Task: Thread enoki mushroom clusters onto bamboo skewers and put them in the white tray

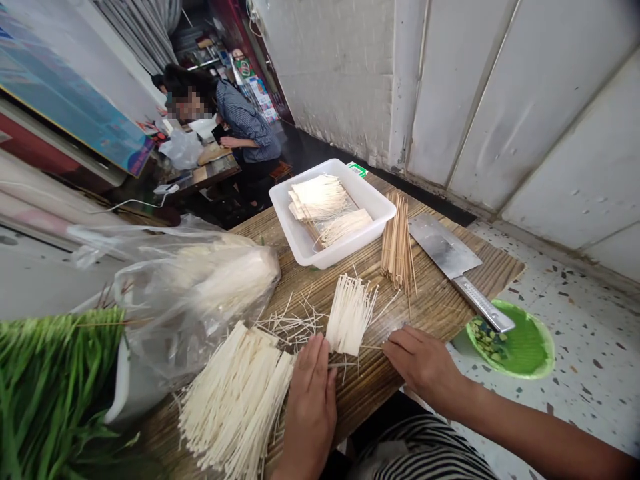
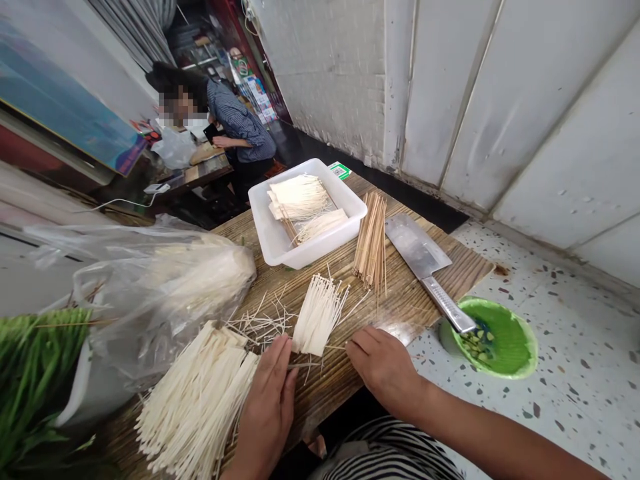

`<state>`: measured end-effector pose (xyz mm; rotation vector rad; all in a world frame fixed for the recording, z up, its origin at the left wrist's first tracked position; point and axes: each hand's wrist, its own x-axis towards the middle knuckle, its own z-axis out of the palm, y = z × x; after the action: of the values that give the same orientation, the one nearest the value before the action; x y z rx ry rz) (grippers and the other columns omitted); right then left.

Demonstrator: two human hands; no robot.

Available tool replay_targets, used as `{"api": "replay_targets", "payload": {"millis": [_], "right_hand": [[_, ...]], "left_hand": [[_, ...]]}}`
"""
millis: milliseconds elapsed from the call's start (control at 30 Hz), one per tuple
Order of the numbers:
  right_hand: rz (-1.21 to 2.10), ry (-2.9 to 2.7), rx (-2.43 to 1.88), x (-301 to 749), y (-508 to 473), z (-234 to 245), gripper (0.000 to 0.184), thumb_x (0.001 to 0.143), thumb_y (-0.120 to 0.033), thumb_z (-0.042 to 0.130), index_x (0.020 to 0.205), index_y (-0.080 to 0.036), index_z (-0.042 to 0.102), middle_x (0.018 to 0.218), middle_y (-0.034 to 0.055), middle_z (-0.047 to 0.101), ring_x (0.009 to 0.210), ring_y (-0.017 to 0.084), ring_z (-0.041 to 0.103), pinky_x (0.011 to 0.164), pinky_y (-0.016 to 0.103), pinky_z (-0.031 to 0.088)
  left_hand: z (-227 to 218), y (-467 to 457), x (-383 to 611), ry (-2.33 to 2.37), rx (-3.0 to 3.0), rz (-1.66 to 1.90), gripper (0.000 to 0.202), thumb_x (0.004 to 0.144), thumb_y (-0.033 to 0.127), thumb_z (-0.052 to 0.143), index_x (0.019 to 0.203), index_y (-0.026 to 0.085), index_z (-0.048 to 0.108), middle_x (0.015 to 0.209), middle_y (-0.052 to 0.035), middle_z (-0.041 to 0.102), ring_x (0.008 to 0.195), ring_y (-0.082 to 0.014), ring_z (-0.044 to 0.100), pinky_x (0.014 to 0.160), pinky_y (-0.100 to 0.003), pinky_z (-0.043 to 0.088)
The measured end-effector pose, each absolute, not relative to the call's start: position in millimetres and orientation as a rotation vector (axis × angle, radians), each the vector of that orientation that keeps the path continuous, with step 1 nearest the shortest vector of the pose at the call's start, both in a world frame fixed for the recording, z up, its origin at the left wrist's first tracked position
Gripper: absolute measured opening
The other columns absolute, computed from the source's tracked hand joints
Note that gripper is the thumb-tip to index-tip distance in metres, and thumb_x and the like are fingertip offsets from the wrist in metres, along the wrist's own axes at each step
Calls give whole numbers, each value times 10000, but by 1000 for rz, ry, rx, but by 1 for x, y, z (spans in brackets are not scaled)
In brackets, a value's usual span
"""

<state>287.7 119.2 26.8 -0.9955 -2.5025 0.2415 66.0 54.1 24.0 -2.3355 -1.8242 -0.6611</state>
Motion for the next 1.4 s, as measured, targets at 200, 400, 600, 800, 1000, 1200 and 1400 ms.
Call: {"api": "replay_targets", "payload": {"millis": [200,400,600,800,1000,1200,1400], "right_hand": [[259,-2511,-992,286,119,27,247,935,-185,395,769,-146,574,746,47,531,677,181,419,639,301,354],[343,-2594,-1067,293,117,31,118,888,-153,495,799,-152,571,782,41,545,689,172,447,626,285,354],[338,-2635,-1026,300,117,35,85,877,-140,498,878,-154,582,793,38,552,694,173,457,609,288,347],[283,-2600,-991,297,116,28,131,887,-131,452,878,-150,581,768,42,544,677,178,445,613,296,366],[295,-2558,-971,287,114,24,163,864,-64,433,831,-152,566,782,54,550,698,182,456,645,294,379],[281,-2598,-947,281,117,25,117,853,-93,478,884,-139,581,787,57,561,685,187,455,627,301,383],[289,-2618,-957,283,118,27,140,852,-93,460,900,-144,582,800,65,559,694,190,461,629,302,393]], "left_hand": [[31,57,71,-1486,-2481,-447,514,858,74,435,1363,92,347,1341,-120,503,1320,-252,335,1088,-454,281],[38,69,89,-1528,-2384,-230,459,880,262,464,1297,71,448,1347,-115,498,1307,-244,358,1131,-449,138],[37,71,88,-1614,-2334,-197,520,883,318,441,1339,73,391,1396,-119,431,1344,-240,289,1136,-466,67],[30,71,82,-1593,-2429,-115,531,886,246,426,1374,68,316,1442,-120,354,1370,-261,216,1104,-500,186],[22,69,86,-1681,-2471,-137,533,893,189,392,1387,45,254,1458,-156,316,1376,-242,199,1090,-497,235],[28,66,81,-1843,-2424,-251,559,907,192,371,1421,99,174,1463,-154,311,1371,-238,220,1095,-554,175],[35,60,64,-1842,-2309,-395,567,891,134,368,1426,127,182,1434,-140,375,1360,-232,252,1089,-506,240]]}}
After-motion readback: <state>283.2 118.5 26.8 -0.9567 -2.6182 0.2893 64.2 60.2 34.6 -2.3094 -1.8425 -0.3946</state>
